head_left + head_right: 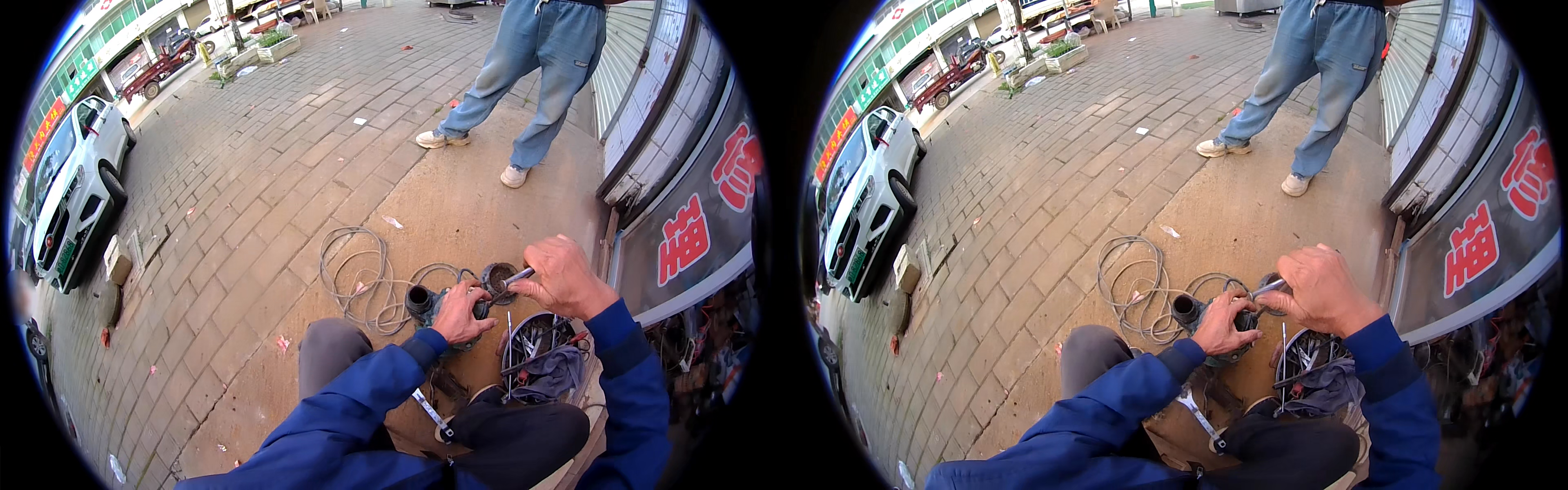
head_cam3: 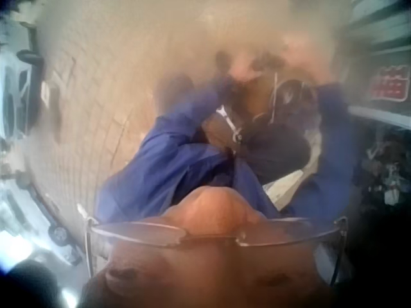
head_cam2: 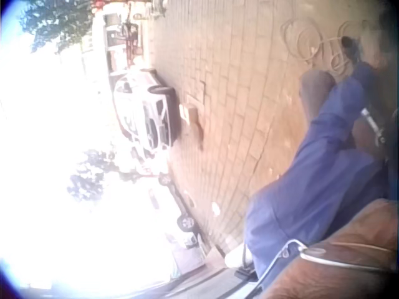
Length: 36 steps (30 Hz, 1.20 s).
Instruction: The person sits on the ground and uses a wrench to tighten bolts on a mechanical part. They wipe the part with a cloth and continue adjusting components with hand tools.
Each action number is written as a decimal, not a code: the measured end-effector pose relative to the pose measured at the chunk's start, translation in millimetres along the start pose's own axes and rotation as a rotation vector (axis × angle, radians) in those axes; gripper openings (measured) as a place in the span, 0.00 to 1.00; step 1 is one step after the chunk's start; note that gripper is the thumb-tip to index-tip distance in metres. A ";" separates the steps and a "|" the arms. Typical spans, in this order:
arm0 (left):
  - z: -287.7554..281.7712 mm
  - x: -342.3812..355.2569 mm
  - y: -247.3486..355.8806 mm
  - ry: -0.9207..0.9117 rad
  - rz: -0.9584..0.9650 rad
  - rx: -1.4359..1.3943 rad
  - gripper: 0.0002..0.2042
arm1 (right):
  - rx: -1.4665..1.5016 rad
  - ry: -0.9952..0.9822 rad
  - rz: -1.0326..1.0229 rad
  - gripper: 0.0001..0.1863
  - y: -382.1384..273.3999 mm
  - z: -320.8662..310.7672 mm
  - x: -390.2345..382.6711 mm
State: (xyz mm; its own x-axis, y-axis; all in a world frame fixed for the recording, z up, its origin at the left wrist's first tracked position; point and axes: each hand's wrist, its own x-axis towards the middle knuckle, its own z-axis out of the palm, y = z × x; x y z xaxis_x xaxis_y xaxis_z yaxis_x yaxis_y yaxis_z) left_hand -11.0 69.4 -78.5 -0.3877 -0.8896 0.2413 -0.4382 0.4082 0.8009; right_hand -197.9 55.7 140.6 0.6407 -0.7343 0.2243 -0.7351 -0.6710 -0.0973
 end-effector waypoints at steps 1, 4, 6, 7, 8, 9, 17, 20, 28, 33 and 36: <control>5.6 -2.4 -2.4 0.012 -0.004 -0.012 0.24 | 0.008 0.000 0.004 0.26 -1.1 -1.4 0.8; 11.3 -1.9 -9.8 0.043 -0.009 -0.021 0.25 | -0.007 0.031 -0.015 0.26 -3.3 -2.2 2.8; 11.7 -2.9 -8.5 0.036 -0.026 -0.021 0.24 | -0.022 0.053 -0.022 0.26 -3.1 -0.5 1.3; 11.6 -2.7 -8.2 0.031 -0.035 -0.021 0.24 | -0.027 0.063 -0.022 0.26 -2.0 -0.1 1.5; 11.5 -2.4 -7.1 0.036 -0.023 -0.041 0.24 | -0.028 0.066 -0.017 0.26 -1.4 1.9 -0.6; 9.7 0.5 -6.1 0.041 -0.012 -0.061 0.25 | -0.027 0.068 -0.014 0.26 0.0 2.8 -1.4; 5.6 -3.6 -8.2 0.027 -0.013 -0.132 0.26 | 0.002 0.099 -0.023 0.26 0.3 1.6 2.0; 13.3 -1.3 -9.2 0.023 -0.037 -0.136 0.25 | 0.002 0.083 0.009 0.26 1.6 2.2 0.1; 12.0 -3.2 -9.4 0.044 -0.040 -0.121 0.23 | -0.025 0.121 -0.001 0.25 -0.5 2.6 -0.4; 13.9 -2.6 -7.6 0.066 -0.019 -0.132 0.23 | -0.023 0.174 0.063 0.27 -1.1 8.1 -0.9; 15.1 -2.8 -5.6 0.108 0.003 -0.057 0.23 | -0.036 0.212 0.234 0.29 -11.6 12.7 -0.6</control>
State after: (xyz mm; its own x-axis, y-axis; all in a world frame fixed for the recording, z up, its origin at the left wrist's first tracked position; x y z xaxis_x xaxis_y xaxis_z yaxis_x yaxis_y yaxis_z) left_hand -19.6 72.7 -92.0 -0.2977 -0.9067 0.2989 -0.3895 0.4012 0.8290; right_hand -186.9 62.7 129.3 0.3958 -0.8280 0.3972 -0.8667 -0.4798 -0.1365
